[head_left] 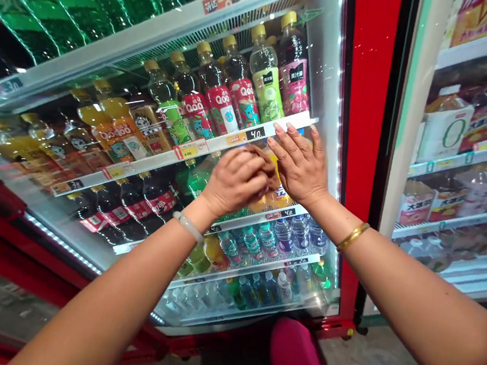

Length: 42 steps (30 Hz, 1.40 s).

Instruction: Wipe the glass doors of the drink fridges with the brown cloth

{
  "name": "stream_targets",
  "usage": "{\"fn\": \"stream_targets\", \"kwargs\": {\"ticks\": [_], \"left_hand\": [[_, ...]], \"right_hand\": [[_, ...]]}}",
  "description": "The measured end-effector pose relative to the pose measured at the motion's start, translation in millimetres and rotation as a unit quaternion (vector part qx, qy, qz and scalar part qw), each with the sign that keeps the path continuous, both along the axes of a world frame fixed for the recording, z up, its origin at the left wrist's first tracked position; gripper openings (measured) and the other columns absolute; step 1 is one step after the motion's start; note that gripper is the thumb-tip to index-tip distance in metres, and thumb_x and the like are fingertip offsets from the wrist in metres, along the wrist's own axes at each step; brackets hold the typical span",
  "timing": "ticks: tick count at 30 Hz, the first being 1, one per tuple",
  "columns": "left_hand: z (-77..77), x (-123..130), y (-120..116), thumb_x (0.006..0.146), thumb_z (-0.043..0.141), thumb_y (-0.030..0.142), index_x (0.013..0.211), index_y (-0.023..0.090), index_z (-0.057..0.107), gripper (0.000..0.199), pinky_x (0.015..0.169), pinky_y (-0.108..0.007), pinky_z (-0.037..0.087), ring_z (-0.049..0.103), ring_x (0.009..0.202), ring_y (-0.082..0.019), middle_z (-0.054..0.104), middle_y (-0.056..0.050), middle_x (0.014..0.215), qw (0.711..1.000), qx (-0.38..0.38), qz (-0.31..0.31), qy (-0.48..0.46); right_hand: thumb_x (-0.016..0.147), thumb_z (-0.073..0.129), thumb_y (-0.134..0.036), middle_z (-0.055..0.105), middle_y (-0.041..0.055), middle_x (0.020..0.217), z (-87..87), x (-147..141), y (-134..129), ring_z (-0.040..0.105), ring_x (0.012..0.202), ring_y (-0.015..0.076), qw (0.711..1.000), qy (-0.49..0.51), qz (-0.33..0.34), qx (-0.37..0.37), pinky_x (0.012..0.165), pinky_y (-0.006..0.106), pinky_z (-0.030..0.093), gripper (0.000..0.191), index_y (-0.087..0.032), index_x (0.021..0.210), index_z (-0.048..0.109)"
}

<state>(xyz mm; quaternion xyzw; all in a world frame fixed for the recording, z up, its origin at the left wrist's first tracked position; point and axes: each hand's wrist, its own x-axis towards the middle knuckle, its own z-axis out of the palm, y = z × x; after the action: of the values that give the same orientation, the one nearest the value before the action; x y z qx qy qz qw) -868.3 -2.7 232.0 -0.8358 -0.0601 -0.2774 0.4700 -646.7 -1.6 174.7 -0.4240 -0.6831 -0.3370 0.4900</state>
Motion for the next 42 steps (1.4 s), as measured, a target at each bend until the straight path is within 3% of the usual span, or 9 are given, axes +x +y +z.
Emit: {"fn": "stream_targets", "kwargs": {"ticks": [4, 8, 12, 15, 22, 29, 35, 39, 42], "left_hand": [[-6.2, 13.2, -2.9, 0.09, 0.068, 0.042, 0.111, 0.025, 0.069, 0.027, 0.116, -0.053, 0.04, 0.053, 0.128, -0.031, 0.066, -0.012, 0.13, 0.986, 0.004, 0.012, -0.166], [-28.3, 6.9, -3.8, 0.089, 0.068, 0.035, 0.12, 0.027, 0.065, 0.031, 0.119, -0.052, 0.04, 0.056, 0.125, -0.027, 0.067, -0.008, 0.128, 0.997, 0.001, -0.015, -0.071], [-6.1, -12.1, -0.3, 0.092, 0.066, 0.035, 0.132, 0.036, 0.058, 0.041, 0.121, -0.047, 0.042, 0.061, 0.12, -0.02, 0.068, -0.001, 0.126, 0.998, -0.002, -0.015, 0.067], [5.4, -9.2, -0.9, 0.088, 0.072, 0.036, 0.144, 0.03, 0.051, 0.061, 0.122, -0.052, 0.04, 0.058, 0.126, -0.027, 0.065, -0.009, 0.128, 0.996, 0.004, 0.015, -0.093], [-35.4, 6.3, -2.0, 0.088, 0.071, 0.032, 0.134, 0.034, 0.062, 0.047, 0.121, -0.058, 0.037, 0.054, 0.127, -0.029, 0.062, -0.008, 0.132, 0.994, -0.029, 0.025, -0.103], [2.2, 0.1, 2.6, 0.092, 0.071, 0.037, 0.125, 0.032, 0.065, 0.034, 0.118, -0.058, 0.039, 0.052, 0.129, -0.029, 0.062, -0.008, 0.131, 0.985, -0.015, 0.022, -0.172], [-38.6, 11.3, -3.0, 0.089, 0.071, 0.033, 0.122, 0.032, 0.066, 0.034, 0.117, -0.057, 0.041, 0.056, 0.125, -0.029, 0.065, -0.008, 0.13, 0.993, -0.009, 0.008, -0.113], [-7.4, -2.4, -1.6, 0.094, 0.067, 0.03, 0.122, 0.033, 0.066, 0.027, 0.116, -0.049, 0.045, 0.058, 0.12, -0.021, 0.07, -0.003, 0.125, 0.997, -0.012, -0.032, 0.065], [28.7, -0.4, -2.6, 0.095, 0.067, 0.039, 0.119, 0.03, 0.067, 0.026, 0.116, -0.055, 0.043, 0.054, 0.125, -0.025, 0.067, -0.007, 0.127, 0.997, -0.022, 0.015, -0.076]], "right_hand": [[0.107, 0.032, -0.03, 0.033, -0.0064, 0.169, -1.4, -0.1, 3.1, 0.022, 0.161, 0.0143, 0.999, -0.006, -0.009, 0.036, 0.137, 0.047, 0.0, 0.052, -0.035, 0.159, 0.038], [0.107, 0.03, -0.028, 0.034, -0.0062, 0.168, -0.7, -1.0, 4.8, 0.022, 0.16, 0.0135, 0.999, -0.008, -0.029, 0.043, 0.138, 0.048, 0.003, 0.051, -0.033, 0.157, 0.041], [0.107, 0.026, -0.026, 0.028, -0.0078, 0.17, 1.1, -1.8, 0.6, 0.019, 0.161, 0.0131, 0.999, -0.009, -0.034, 0.006, 0.137, 0.048, 0.002, 0.054, -0.035, 0.16, 0.036], [0.108, 0.026, -0.029, 0.025, -0.0076, 0.171, 1.8, -2.0, -2.2, 0.015, 0.162, 0.0131, 0.999, -0.015, -0.035, -0.003, 0.137, 0.047, -0.002, 0.055, -0.035, 0.162, 0.032], [0.106, 0.028, -0.032, 0.026, 0.0024, 0.172, 2.8, -4.3, -2.2, 0.016, 0.162, 0.0173, 0.998, 0.031, -0.045, -0.034, 0.137, 0.049, 0.008, 0.059, -0.022, 0.164, 0.028], [0.105, 0.031, -0.034, 0.027, 0.005, 0.172, 2.2, -5.6, -2.6, 0.017, 0.163, 0.0208, 0.996, 0.049, -0.07, -0.003, 0.136, 0.055, 0.01, 0.06, -0.023, 0.163, 0.03], [0.103, 0.034, -0.035, 0.028, 0.0036, 0.172, 4.3, -3.5, -3.7, 0.016, 0.163, 0.0214, 0.997, 0.061, -0.046, -0.028, 0.136, 0.056, 0.008, 0.06, -0.026, 0.162, 0.033], [0.103, 0.032, -0.032, 0.031, 0.004, 0.172, 5.2, -4.3, -4.3, 0.02, 0.162, 0.0205, 0.997, 0.06, -0.052, -0.022, 0.135, 0.055, 0.011, 0.057, -0.025, 0.16, 0.036], [0.104, 0.031, -0.033, 0.03, 0.0046, 0.172, 4.0, -4.8, -2.7, 0.021, 0.162, 0.02, 0.997, 0.058, -0.057, -0.008, 0.136, 0.054, 0.01, 0.057, -0.025, 0.161, 0.035]]}}
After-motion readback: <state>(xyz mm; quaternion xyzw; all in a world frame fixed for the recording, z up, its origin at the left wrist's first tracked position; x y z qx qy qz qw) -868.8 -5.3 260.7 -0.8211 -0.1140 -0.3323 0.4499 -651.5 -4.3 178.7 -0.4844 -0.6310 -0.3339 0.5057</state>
